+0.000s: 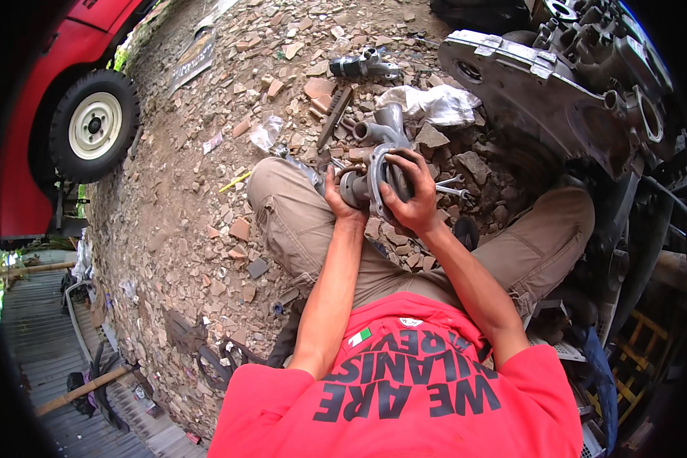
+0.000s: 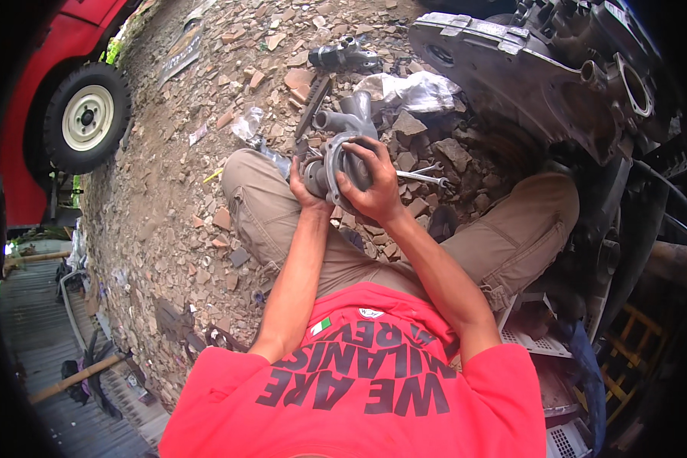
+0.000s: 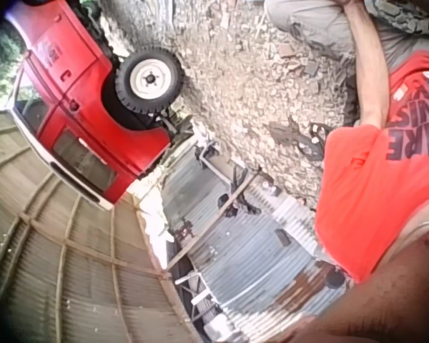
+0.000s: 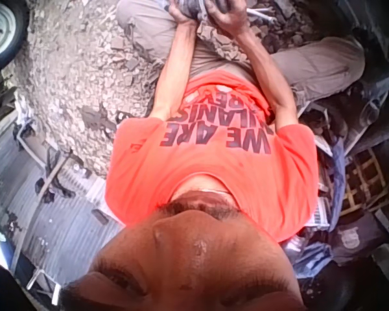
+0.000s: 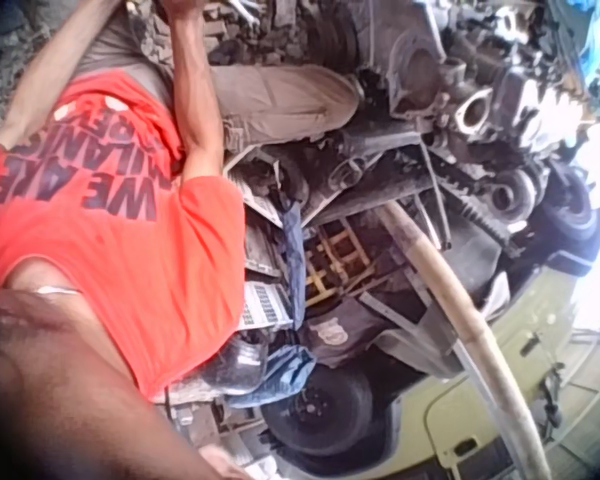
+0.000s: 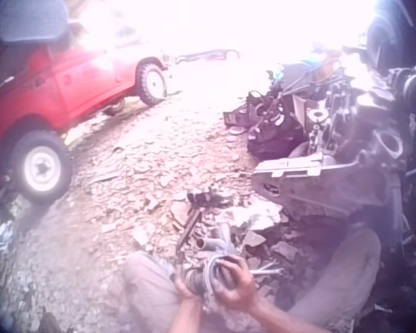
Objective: The person sits on the ground and uses a wrench to loosen and remove bolts from a car engine. They detach a metal gasket and a larger engine component, placing them aside on the ground.
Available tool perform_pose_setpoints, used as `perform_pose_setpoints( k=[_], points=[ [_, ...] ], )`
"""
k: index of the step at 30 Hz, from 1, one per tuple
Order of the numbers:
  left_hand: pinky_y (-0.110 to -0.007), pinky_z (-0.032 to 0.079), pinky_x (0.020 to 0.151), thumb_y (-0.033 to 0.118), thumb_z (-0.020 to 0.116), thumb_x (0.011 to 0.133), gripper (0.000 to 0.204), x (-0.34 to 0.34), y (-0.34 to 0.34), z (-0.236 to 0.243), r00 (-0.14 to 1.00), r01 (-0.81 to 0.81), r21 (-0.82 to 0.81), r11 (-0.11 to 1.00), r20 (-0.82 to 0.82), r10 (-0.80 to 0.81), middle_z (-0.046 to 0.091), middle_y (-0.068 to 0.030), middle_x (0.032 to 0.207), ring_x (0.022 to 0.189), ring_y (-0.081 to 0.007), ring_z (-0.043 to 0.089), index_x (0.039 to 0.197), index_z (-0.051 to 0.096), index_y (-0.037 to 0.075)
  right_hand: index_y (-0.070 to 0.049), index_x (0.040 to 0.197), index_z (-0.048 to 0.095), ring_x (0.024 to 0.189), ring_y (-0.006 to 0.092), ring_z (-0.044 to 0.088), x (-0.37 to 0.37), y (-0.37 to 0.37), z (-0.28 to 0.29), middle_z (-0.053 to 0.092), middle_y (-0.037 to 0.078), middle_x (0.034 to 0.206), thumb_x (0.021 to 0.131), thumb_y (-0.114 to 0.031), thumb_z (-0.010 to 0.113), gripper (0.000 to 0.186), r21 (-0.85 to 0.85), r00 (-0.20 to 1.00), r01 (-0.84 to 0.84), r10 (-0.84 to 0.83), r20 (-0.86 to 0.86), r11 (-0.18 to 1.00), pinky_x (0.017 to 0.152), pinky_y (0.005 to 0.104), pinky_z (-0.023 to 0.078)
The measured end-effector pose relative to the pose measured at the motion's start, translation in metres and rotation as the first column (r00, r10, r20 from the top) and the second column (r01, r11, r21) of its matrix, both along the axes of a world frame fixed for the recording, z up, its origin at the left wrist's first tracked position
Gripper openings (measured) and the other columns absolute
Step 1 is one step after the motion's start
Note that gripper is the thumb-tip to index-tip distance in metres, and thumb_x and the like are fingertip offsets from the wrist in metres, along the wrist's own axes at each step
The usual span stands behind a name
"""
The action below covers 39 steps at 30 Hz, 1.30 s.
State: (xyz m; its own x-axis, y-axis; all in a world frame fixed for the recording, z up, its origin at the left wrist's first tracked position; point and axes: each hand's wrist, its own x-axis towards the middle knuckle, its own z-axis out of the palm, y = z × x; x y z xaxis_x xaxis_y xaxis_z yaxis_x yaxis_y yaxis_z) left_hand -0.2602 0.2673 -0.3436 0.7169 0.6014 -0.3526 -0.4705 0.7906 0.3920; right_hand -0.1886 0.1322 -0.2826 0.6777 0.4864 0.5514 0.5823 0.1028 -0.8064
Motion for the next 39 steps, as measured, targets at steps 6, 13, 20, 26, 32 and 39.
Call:
perform_pose_setpoints(
  k=[6,13,20,26,32,39],
  points=[
    [-0.034,0.055,0.073,0.038,0.057,0.098,0.04,-0.002,0.004,-0.014,0.971,-0.036,0.29,0.956,-0.217,0.103,0.069,-0.0115,0.083,0.075,-0.0208,0.066,0.091,0.068,0.0,0.0,0.134,0.051,0.108,0.0202,0.058,-0.002,0.012,-0.036,0.06,0.013,0.116,0.106,-0.035,0.045,0.045,0.103,0.873,0.209,-0.138,-0.467,0.973,0.096,0.0317,0.045],
    [-0.029,0.053,0.069,0.033,0.06,0.098,0.031,0.004,0.003,-0.013,0.945,0.0,0.384,0.923,-0.301,0.125,0.07,-0.0074,0.083,0.072,-0.0157,0.065,0.097,0.069,0.003,-0.01,0.138,0.052,0.099,0.0191,0.067,0.013,0.009,-0.079,0.067,0.008,0.107,0.098,-0.067,0.042,0.07,0.204,0.316,-0.015,0.198,-0.928,0.979,0.087,0.0352,0.055],
    [-0.032,0.054,0.062,0.039,0.064,0.095,0.033,-0.006,0.001,-0.019,0.855,0.076,0.177,0.981,-0.518,0.027,0.068,-0.0068,0.081,0.066,-0.0172,0.065,0.091,0.067,0.007,-0.009,0.108,0.059,0.081,0.0212,0.068,-0.003,0.006,-0.065,0.065,0.007,0.095,0.105,-0.049,0.038,0.044,0.262,0.048,0.051,0.259,-0.965,0.964,0.077,0.0374,0.058],
    [-0.036,0.055,0.065,0.036,0.064,0.091,0.028,-0.009,-0.006,-0.018,0.728,0.18,0.014,0.984,-0.674,-0.123,0.069,-0.0067,0.082,0.068,-0.0203,0.067,0.093,0.067,0.008,-0.006,0.105,0.063,0.086,0.0258,0.071,-0.014,-0.001,-0.042,0.07,0.014,0.097,0.103,-0.043,0.025,0.053,0.021,-0.126,0.073,0.03,-0.992,0.997,0.079,0.0424,0.059],
    [-0.037,0.054,0.066,0.034,0.068,0.09,0.029,0.038,0.024,-0.015,0.692,0.16,0.003,0.987,-0.714,-0.11,0.067,-0.0085,0.089,0.071,-0.0199,0.066,0.097,0.066,0.005,-0.002,0.109,0.055,0.086,0.0373,0.071,0.039,0.028,-0.046,0.063,0.026,0.103,0.101,-0.036,0.024,0.047,0.123,-0.229,0.096,0.142,-0.963,0.988,0.074,0.0556,0.06],
    [-0.034,0.056,0.064,0.033,0.058,0.098,0.032,0.102,0.078,0.203,0.962,-0.083,0.575,0.814,-0.166,0.215,0.069,-0.0107,0.082,0.069,-0.0207,0.067,0.091,0.066,0.003,-0.004,0.111,0.06,0.092,0.0269,0.069,0.094,0.071,0.16,0.067,0.015,0.1,0.102,-0.04,0.03,0.047,0.403,0.304,-0.102,0.414,-0.858,0.91,0.081,0.0434,0.059]
  ],
)
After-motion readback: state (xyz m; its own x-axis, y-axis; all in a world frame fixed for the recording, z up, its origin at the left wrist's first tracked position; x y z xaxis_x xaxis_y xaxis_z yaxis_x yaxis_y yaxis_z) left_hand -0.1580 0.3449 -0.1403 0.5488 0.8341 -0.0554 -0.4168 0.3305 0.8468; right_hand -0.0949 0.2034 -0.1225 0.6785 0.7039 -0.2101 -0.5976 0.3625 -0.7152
